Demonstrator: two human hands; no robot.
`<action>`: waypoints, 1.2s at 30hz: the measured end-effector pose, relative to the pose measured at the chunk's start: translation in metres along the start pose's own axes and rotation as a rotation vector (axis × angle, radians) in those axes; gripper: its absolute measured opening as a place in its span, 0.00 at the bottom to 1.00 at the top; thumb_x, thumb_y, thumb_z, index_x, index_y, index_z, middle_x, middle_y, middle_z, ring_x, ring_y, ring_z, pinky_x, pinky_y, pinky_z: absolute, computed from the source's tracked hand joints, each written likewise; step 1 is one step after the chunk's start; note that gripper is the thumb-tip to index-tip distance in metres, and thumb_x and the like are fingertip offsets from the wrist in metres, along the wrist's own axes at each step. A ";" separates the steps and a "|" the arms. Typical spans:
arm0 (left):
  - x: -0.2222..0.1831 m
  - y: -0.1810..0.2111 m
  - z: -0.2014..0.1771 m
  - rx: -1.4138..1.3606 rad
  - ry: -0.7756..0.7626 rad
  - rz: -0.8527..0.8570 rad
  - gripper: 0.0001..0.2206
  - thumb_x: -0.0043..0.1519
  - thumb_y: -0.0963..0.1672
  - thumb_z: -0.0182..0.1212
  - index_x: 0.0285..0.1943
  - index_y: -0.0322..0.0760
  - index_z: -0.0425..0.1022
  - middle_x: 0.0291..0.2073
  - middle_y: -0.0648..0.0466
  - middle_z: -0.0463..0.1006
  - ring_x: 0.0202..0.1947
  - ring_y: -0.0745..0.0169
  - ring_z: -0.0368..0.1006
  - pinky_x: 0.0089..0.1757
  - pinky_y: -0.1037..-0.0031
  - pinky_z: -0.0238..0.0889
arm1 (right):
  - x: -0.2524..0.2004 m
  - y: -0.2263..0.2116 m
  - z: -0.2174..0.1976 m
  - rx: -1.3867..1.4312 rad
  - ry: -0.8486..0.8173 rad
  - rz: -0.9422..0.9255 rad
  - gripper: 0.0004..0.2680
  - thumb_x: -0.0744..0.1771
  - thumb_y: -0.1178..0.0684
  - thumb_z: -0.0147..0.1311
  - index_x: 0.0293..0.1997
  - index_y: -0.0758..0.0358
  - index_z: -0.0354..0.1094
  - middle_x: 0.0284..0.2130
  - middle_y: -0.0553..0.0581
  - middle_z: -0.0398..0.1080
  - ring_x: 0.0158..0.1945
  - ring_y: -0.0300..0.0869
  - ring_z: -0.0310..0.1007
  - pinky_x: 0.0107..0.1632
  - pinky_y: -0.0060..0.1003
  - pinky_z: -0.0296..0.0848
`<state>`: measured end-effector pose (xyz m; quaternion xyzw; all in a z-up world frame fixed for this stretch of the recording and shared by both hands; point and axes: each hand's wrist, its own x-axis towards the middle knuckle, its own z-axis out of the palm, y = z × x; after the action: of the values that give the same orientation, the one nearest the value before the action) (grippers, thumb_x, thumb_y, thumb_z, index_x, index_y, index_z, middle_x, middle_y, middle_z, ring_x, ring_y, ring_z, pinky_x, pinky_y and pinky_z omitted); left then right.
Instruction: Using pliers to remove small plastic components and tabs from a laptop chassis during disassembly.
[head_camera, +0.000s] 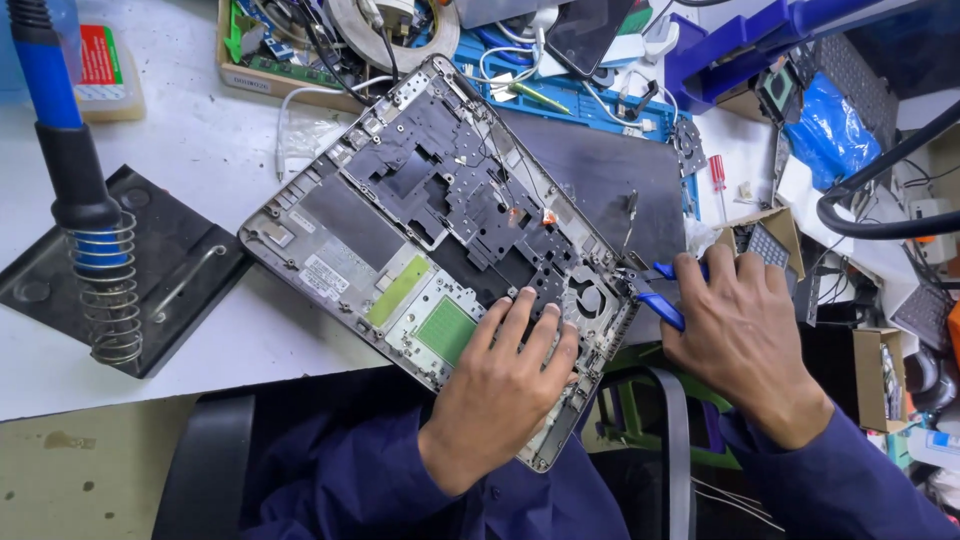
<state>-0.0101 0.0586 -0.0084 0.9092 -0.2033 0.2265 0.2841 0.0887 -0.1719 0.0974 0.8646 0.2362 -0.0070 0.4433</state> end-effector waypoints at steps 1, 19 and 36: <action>0.000 0.000 -0.001 -0.002 -0.004 -0.003 0.18 0.66 0.52 0.62 0.58 0.40 0.78 0.55 0.44 0.79 0.62 0.39 0.71 0.60 0.55 0.64 | -0.001 -0.001 0.000 0.002 -0.004 -0.004 0.19 0.65 0.34 0.49 0.53 0.54 0.66 0.38 0.55 0.69 0.37 0.49 0.72 0.40 0.44 0.73; 0.001 0.001 -0.001 0.024 -0.010 -0.005 0.19 0.64 0.53 0.64 0.57 0.40 0.78 0.55 0.46 0.78 0.61 0.41 0.70 0.60 0.55 0.64 | 0.003 0.004 0.006 -0.035 0.008 -0.048 0.12 0.62 0.49 0.53 0.49 0.50 0.66 0.33 0.50 0.67 0.34 0.45 0.70 0.36 0.38 0.71; 0.004 0.005 -0.001 0.102 -0.012 0.004 0.20 0.64 0.53 0.65 0.58 0.39 0.76 0.54 0.48 0.78 0.61 0.43 0.70 0.60 0.56 0.65 | 0.016 0.000 0.006 0.078 -0.239 -0.017 0.07 0.69 0.50 0.42 0.49 0.54 0.63 0.32 0.53 0.72 0.32 0.46 0.76 0.34 0.38 0.76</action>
<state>-0.0097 0.0549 -0.0037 0.9235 -0.1948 0.2316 0.2356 0.1045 -0.1704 0.0899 0.8721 0.1887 -0.1231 0.4343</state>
